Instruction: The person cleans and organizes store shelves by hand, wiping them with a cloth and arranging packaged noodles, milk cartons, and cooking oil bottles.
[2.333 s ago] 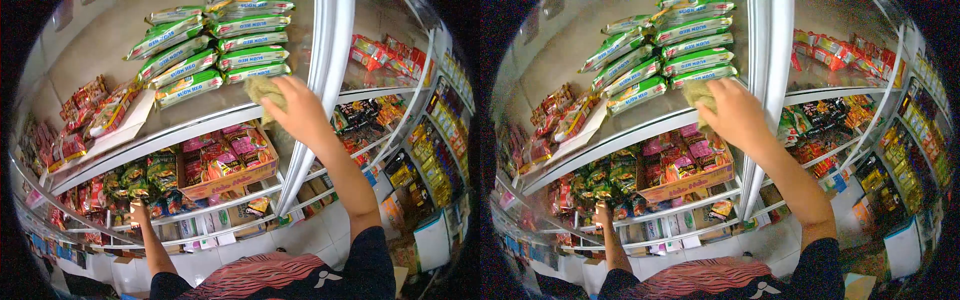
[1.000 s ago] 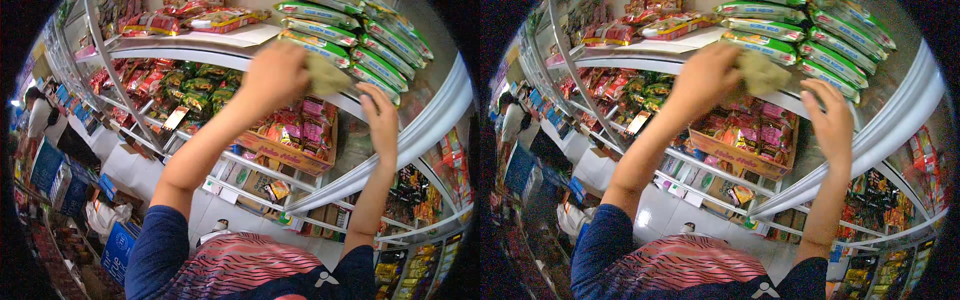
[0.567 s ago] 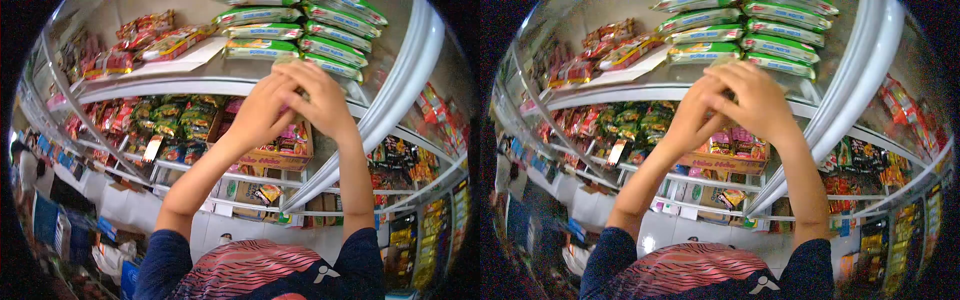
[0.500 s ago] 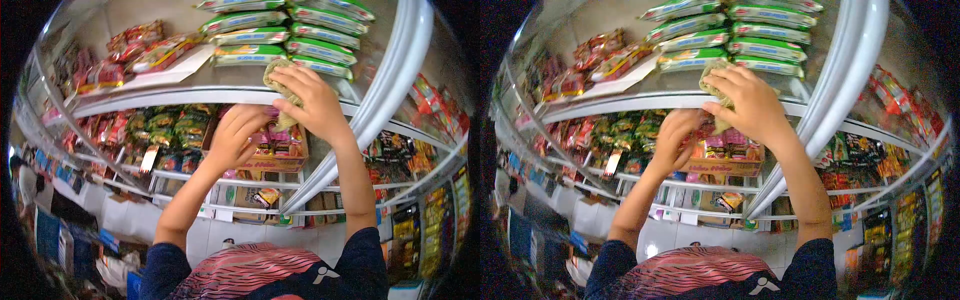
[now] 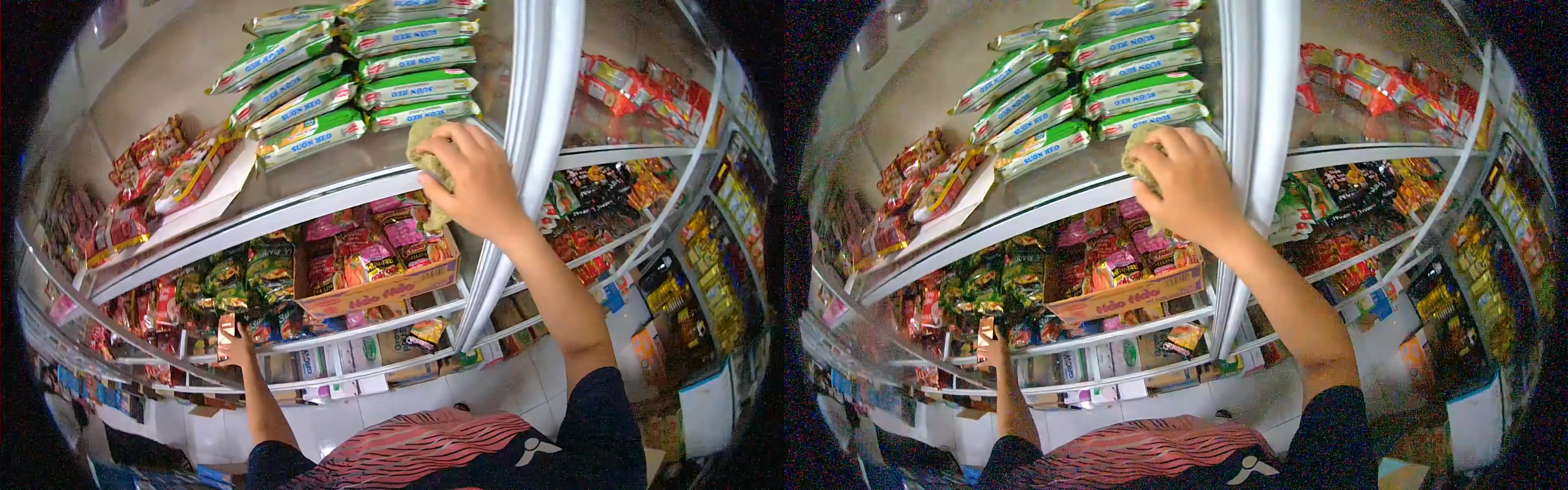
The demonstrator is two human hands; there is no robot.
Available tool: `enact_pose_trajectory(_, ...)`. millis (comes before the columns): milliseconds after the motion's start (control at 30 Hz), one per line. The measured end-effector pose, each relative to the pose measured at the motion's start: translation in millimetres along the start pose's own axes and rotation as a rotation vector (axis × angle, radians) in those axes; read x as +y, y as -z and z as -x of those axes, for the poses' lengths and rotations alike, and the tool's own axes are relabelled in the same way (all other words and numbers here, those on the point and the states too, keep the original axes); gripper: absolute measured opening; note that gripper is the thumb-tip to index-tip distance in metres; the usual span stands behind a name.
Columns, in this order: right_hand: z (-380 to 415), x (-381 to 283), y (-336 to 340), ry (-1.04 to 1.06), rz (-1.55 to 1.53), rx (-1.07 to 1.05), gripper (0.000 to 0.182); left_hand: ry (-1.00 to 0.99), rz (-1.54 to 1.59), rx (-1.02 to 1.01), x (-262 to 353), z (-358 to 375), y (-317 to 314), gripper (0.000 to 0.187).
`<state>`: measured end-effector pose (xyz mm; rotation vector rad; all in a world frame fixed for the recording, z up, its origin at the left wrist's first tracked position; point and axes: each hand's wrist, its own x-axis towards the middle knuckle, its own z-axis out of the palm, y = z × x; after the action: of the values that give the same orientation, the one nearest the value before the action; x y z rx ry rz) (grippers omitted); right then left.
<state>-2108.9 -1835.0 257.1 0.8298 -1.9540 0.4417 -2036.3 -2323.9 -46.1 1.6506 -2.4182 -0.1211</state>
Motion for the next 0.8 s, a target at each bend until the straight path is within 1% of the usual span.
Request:
enact_pose_trajectory(67, -0.4, -5.5, -3.7, -0.025, -0.008, 0.051, 0.022, -0.226, 0.092, 0.187, 13.5, 4.8, 0.9, 0.068)
enact_pose_trajectory(100, -2.3, -8.5, -7.2, -0.034, -0.023, 0.079, 0.02, -0.258, 0.067, 0.267, 17.1, 11.3, -0.1, 0.056)
enact_pose_trajectory(133, -4.8, -12.0, -10.8, -0.038, -0.016, 0.078, 0.02, -0.265, 0.069, 0.265, 17.9, 21.9, 4.6, 0.056)
enact_pose_trajectory(200, -11.5, -20.7, -21.4, 0.016, -0.105, 0.114, 0.019, -0.421, 0.592, 0.328, 11.9, 37.8, 8.9, 0.042)
enact_pose_trajectory(233, -15.4, -25.7, -28.4, 0.075, -0.153, 0.114, 0.017, -0.523, 0.823, 0.306, 16.3, 57.1, 21.5, 0.035)
enact_pose_trajectory(267, -20.0, -33.1, -32.9, 0.076, -0.159, 0.114, 0.017, -0.519, 0.819, 0.308, 21.8, 77.9, 37.6, 0.035)
enact_pose_trajectory(333, -27.9, -53.9, -38.4, 0.211, -0.262, 0.088, 0.015, -0.775, 1.403, -0.089, 33.2, 122.9, 78.6, 0.037)
enact_pose_trajectory(400, -32.2, -82.8, -43.6, 0.266, -0.513, 0.106, 0.018, -1.076, 1.467, -0.029, 55.7, 166.1, 144.0, 0.05)
enact_pose_trajectory(433, -30.4, -99.5, -46.4, 0.321, -0.568, 0.104, 0.019, -1.234, 1.496, 0.133, 76.6, 186.3, 181.7, 0.057)
enact_pose_trajectory(467, -29.2, -114.5, -48.0, 0.36, -0.697, 0.103, 0.021, -1.39, 1.506, 0.302, 86.8, 197.3, 203.8, 0.064)
enact_pose_trajectory(533, -21.0, -141.8, -42.3, 0.264, -1.11, -0.15, 0.027, -1.193, 1.515, 0.11, 81.1, 195.2, 175.7, 0.072)
enact_pose_trajectory(567, -18.0, -149.8, -35.1, 0.277, -1.13, -0.16, 0.027, -1.171, 1.508, 0.126, 75.0, 195.5, 171.2, 0.072)
enact_pose_trajectory(633, -15.5, -163.2, -15.2, 0.293, -0.909, 0.107, 0.035, -1.002, 1.635, 0.034, 73.5, 201.5, 174.3, 0.066)
enact_pose_trajectory(700, -8.8, -182.8, 12.1, 0.417, -0.901, 0.158, 0.033, -0.822, 1.764, -0.052, 78.1, 207.1, 177.6, 0.06)
enact_pose_trajectory(733, 15.6, -205.3, 22.4, 0.344, -1.163, 0.091, 0.031, -0.856, 1.732, -0.049, 78.7, 204.2, 170.7, 0.053)
enact_pose_trajectory(767, 41.2, -242.5, 32.1, 0.471, -1.297, 0.027, 0.025, -0.889, 1.699, -0.045, 79.0, 201.5, 163.9, 0.047)
enact_pose_trajectory(800, 55.6, -268.9, 42.0, 0.601, -1.434, -0.034, 0.02, -0.989, 1.508, -0.071, 77.1, 210.1, 163.8, 0.048)
